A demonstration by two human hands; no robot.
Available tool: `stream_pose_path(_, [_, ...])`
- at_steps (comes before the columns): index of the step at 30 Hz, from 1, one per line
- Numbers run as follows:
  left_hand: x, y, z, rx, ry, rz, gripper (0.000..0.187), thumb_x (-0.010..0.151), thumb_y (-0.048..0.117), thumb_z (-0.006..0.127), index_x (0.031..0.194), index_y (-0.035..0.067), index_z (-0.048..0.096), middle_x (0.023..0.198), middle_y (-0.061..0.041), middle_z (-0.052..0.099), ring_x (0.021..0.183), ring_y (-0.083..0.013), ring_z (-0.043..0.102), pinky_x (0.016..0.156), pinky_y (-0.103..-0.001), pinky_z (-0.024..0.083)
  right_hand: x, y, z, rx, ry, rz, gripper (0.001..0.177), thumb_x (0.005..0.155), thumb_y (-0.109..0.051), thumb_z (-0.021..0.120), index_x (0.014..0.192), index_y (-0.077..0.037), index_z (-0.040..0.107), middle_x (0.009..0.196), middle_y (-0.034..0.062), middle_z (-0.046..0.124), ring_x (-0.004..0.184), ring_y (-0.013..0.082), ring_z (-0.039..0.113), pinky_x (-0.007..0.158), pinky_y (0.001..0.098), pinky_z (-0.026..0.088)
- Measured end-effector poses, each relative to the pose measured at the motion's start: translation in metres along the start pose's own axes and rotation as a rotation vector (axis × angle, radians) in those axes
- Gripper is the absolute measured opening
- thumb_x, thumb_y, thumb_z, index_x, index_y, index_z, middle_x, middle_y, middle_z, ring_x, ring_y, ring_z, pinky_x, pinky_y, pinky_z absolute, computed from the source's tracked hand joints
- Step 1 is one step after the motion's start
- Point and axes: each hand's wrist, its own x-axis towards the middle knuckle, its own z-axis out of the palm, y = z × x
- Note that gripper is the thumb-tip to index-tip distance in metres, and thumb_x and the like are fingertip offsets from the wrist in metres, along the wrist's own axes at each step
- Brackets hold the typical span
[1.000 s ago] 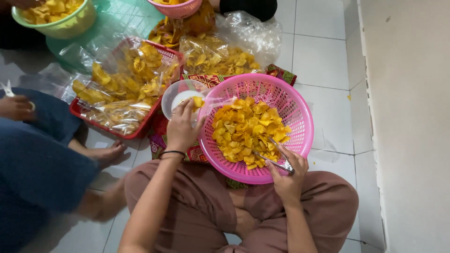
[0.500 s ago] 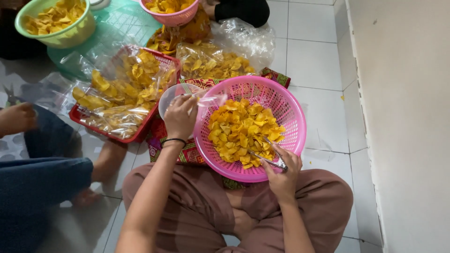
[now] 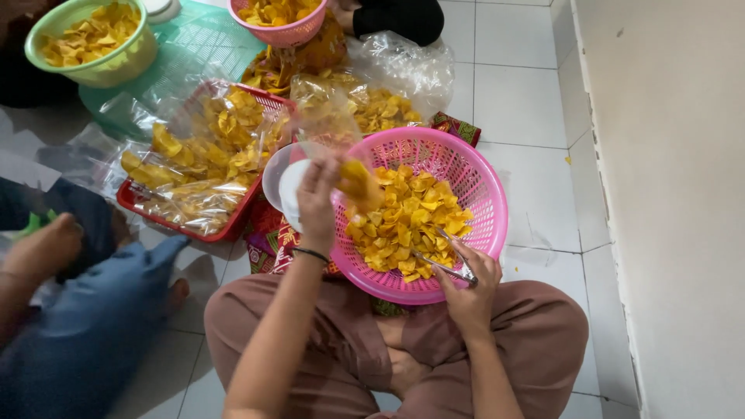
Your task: A person sitting on the floor uses metal tongs to fill clear plastic bags with yellow chips from a pink basket.
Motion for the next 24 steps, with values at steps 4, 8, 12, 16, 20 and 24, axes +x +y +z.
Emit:
stream_pose_path(4, [-0.043,-0.03,0.007,0.002,-0.123,-0.156,0.018,0.109,0.019,0.068,0.125,0.01,0.069,0.105,-0.005,0.074,0.102,-0.0154,0.071,0.098,-0.036,0.056,-0.001,0.002,0.0,-0.013,0.006,-0.018,0.057,0.077,-0.033,0.097,0.128,-0.019,0.075,0.129,-0.0029,0.077,0.121,0.0217,0.067,0.119,0.0446,0.034])
stream_pose_path(8, [-0.061,-0.045,0.011,0.005,-0.262,-0.216,0.018,0.105,0.015,0.067,0.12,0.007,0.072,0.098,-0.004,0.072,0.096,-0.0118,0.068,0.092,-0.031,0.055,0.001,0.003,0.002,-0.02,0.012,-0.016,0.059,0.075,-0.031,0.098,0.129,-0.02,0.076,0.129,-0.0041,0.077,0.122,0.0209,0.067,0.119,0.045,0.033])
stream_pose_path(12, [-0.068,-0.038,0.013,0.09,-0.368,-0.171,0.014,0.106,0.011,0.063,0.109,0.002,0.074,0.094,-0.01,0.072,0.099,-0.0169,0.066,0.096,-0.036,0.053,-0.001,0.0,0.002,-0.026,0.001,-0.019,0.06,0.075,-0.029,0.098,0.13,-0.02,0.075,0.13,-0.0045,0.077,0.122,0.021,0.066,0.119,0.0462,0.033])
stream_pose_path(16, [-0.066,-0.048,0.01,0.165,-0.454,-0.169,0.037,0.112,0.029,0.059,0.14,0.005,0.064,0.109,-0.012,0.069,0.108,-0.0219,0.066,0.102,-0.039,0.052,-0.002,0.004,0.005,-0.032,0.01,-0.027,0.061,0.073,-0.029,0.099,0.128,-0.02,0.076,0.13,-0.0044,0.077,0.121,0.0216,0.067,0.118,0.0437,0.034])
stream_pose_path(20, [-0.069,-0.04,0.014,0.51,-0.558,-0.015,0.104,0.075,0.051,0.095,0.16,0.017,0.046,0.106,-0.012,0.067,0.105,-0.0323,0.068,0.099,-0.048,0.053,-0.003,0.001,0.006,-0.008,0.023,-0.015,0.062,0.07,-0.029,0.101,0.126,-0.022,0.076,0.128,-0.0051,0.076,0.122,0.0213,0.068,0.119,0.0415,0.035])
stream_pose_path(24, [-0.07,-0.032,0.022,0.686,-0.626,0.096,0.127,0.064,0.045,0.101,0.168,0.013,0.035,0.104,-0.024,0.063,0.101,-0.0474,0.066,0.094,-0.058,0.054,-0.003,0.004,0.006,-0.016,0.026,-0.01,0.064,0.069,-0.028,0.102,0.127,-0.022,0.076,0.128,-0.0048,0.076,0.122,0.0218,0.068,0.118,0.0415,0.035])
